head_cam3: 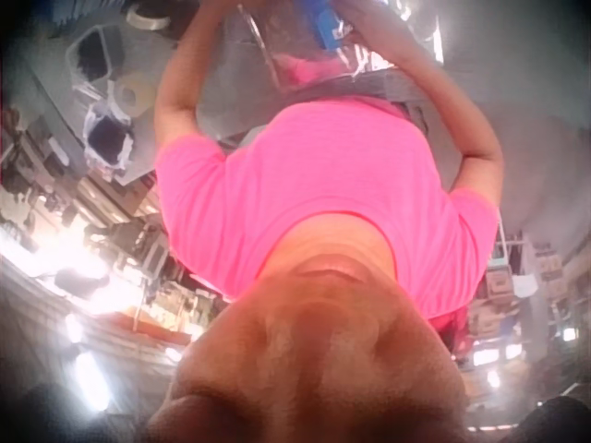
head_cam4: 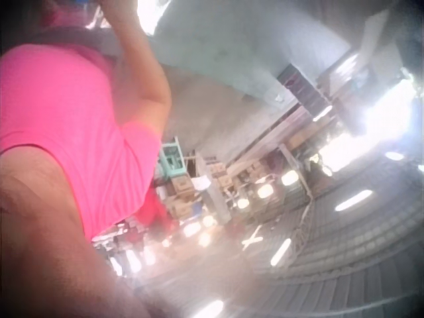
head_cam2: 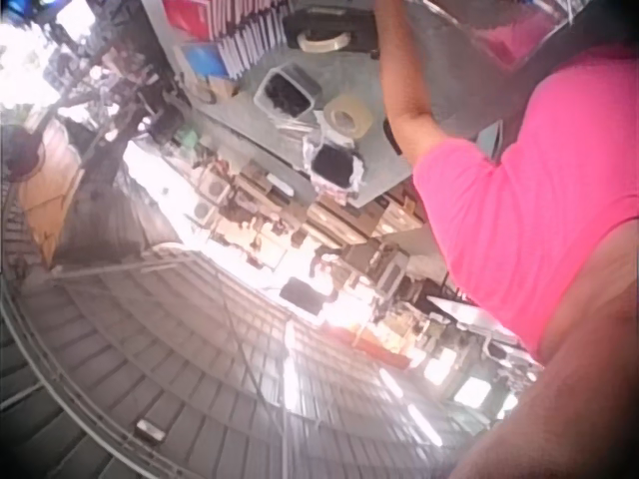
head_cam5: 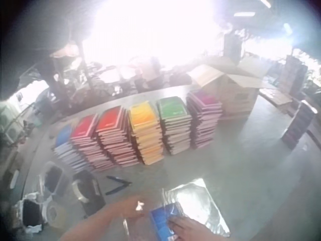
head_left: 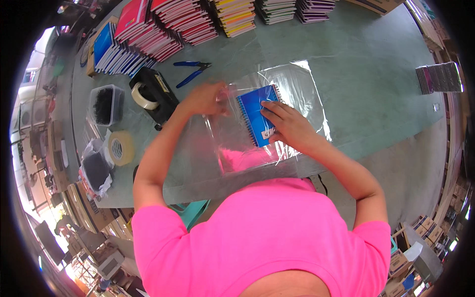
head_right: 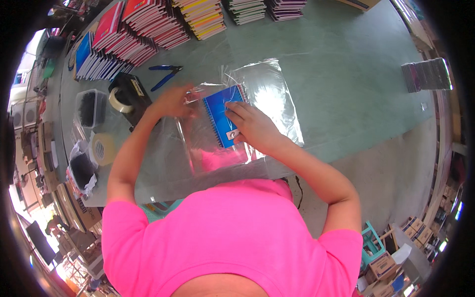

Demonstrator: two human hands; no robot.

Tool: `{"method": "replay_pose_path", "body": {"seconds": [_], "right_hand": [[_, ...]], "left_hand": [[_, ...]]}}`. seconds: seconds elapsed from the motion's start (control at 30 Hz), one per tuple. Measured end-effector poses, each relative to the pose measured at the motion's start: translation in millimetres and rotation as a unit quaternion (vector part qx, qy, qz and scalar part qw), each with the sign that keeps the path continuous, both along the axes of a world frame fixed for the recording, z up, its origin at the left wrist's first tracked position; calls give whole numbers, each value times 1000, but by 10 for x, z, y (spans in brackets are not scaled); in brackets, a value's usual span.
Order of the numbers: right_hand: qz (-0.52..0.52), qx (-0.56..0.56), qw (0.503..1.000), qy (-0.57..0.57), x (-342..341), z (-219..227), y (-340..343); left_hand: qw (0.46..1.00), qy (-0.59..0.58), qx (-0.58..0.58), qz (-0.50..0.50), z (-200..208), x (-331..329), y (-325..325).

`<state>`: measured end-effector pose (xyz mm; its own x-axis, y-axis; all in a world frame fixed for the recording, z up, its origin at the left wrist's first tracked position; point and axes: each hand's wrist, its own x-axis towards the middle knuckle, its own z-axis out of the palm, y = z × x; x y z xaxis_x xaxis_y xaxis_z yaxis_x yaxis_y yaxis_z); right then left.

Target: The person selects several spiral-bound notebooks from various color-coded stacks and places them together into a clear plastic sleeve, securing the package with tape.

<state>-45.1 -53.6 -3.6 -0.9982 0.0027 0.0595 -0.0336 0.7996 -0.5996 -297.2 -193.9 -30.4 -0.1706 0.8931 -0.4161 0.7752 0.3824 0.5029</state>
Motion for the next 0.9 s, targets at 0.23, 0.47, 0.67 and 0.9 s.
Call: {"method": "replay_pose_path", "body": {"seconds": [0.23, 0.47, 0.67, 0.9], "right_hand": [[6, 41, 997, 57, -76, -35, 97], [42, 51, 992, 107, -11, -83, 167], [136, 92, 987, 2, -163, -19, 385], [134, 58, 989, -3, -276, -153, 448]], "left_hand": [[743, -300, 231, 552, 97, 883, -312], [765, -310, 208, 525, 81, 1224, -537], [878, -214, 95, 418, 375, 1371, -500], [977, 35, 106, 180, 425, 1576, 193]]}}
